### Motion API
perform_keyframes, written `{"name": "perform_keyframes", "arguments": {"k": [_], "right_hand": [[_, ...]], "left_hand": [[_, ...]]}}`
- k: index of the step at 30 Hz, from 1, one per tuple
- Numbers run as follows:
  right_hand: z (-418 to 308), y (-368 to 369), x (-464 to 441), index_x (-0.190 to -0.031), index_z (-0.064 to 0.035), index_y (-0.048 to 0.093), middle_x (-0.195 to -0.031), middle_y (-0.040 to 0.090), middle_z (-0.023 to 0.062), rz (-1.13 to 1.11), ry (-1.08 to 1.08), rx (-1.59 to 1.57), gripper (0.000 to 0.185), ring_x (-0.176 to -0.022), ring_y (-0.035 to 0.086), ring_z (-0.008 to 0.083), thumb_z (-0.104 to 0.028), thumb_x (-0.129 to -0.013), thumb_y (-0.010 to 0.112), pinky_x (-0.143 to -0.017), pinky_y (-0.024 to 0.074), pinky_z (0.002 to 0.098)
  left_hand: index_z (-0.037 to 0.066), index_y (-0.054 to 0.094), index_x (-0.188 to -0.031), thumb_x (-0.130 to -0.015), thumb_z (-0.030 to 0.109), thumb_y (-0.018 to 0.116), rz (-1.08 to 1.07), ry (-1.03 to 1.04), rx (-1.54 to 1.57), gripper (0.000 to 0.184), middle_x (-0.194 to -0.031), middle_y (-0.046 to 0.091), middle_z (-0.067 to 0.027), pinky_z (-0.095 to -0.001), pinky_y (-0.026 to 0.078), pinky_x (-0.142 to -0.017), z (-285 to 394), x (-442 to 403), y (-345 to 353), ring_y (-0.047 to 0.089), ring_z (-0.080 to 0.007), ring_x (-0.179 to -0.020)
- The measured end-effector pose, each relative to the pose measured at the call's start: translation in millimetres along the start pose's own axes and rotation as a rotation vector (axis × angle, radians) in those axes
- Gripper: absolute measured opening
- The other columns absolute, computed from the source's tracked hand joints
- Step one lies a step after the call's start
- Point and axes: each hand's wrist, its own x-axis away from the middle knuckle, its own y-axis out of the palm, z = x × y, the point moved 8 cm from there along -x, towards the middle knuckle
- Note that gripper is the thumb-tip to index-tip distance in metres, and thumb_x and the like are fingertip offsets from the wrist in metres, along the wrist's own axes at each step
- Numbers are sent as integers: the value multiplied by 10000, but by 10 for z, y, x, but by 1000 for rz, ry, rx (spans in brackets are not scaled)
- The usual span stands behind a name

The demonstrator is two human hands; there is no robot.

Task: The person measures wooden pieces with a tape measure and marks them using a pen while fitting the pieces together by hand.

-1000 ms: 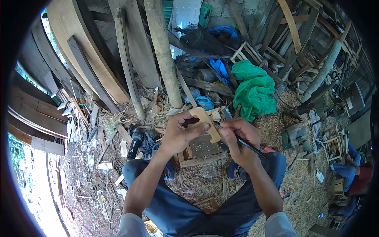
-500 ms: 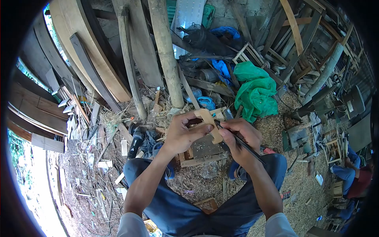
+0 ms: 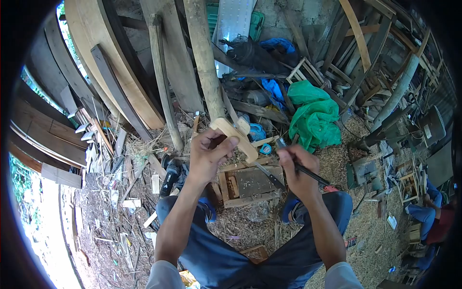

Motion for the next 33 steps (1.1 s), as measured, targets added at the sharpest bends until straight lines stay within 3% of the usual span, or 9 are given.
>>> {"name": "perform_keyframes", "arguments": {"k": [2,6,10,12,19,25,28,30,33], "right_hand": [[-35,-121,-22,-848,19,609,-752,621,98,175,-83,-235,141,-594,575,164,-120,-869,624,-545,442,296],[-277,-158,-44,-940,7,635,-764,627,63,118,-223,-285,149,-587,529,110,-75,-816,639,-559,434,239],[-214,-74,39,-966,7,640,-780,620,59,106,-135,-353,195,-559,499,103,-51,-781,654,-525,410,234],[-349,-68,36,-969,1,642,-762,605,55,68,-268,-257,203,-537,480,100,-39,-771,659,-493,387,233],[-343,-54,26,-938,9,643,-766,621,57,53,-205,-272,161,-573,472,70,-43,-786,644,-512,352,209],[-362,-142,10,-824,-19,612,-776,611,71,12,-395,17,31,-603,510,156,-41,-803,604,-560,417,300],[-89,-30,-12,-811,-19,582,-787,602,91,-17,-245,53,113,-668,534,177,-90,-874,521,-636,426,322],[172,92,10,-883,-11,589,-780,576,109,16,77,-283,203,-688,529,176,-151,-933,452,-647,407,313],[177,172,46,-952,-7,592,-691,535,72,-14,239,-335,194,-616,486,129,-186,-922,523,-573,375,284]], "left_hand": [[-14,631,-968,-820,88,699,-91,-38,20,193,-742,614,-18,-172,337,-462,-95,10,56,483,-31,-560],[-13,635,-981,-816,94,705,-117,-39,-75,208,-777,634,-29,-185,379,-507,-165,37,162,502,-36,-596],[-12,641,-985,-812,100,710,-128,-112,-163,217,-816,648,-38,-196,411,-575,-247,82,210,526,-34,-668],[-14,642,-979,-810,106,712,-133,-110,-157,219,-828,652,-42,-193,417,-592,-258,84,218,532,-33,-690],[-14,645,-980,-802,120,718,-158,-72,-272,235,-850,664,-51,-210,451,-657,-282,56,228,574,-57,-750],[-9,642,-1002,-814,125,710,-156,-86,-244,241,-848,664,-48,-208,451,-652,-244,58,255,578,-53,-744],[-6,642,-1008,-824,131,703,-157,-115,-209,238,-829,658,-39,-202,434,-606,-291,52,238,559,-43,-701],[-2,643,-1010,-829,136,700,-150,-127,-199,234,-811,652,-32,-197,420,-572,-333,43,221,545,-36,-668],[6,645,-1020,-839,140,693,-161,-168,-100,230,-767,633,-18,-189,375,-502,-383,37,240,508,-29,-607]]}}
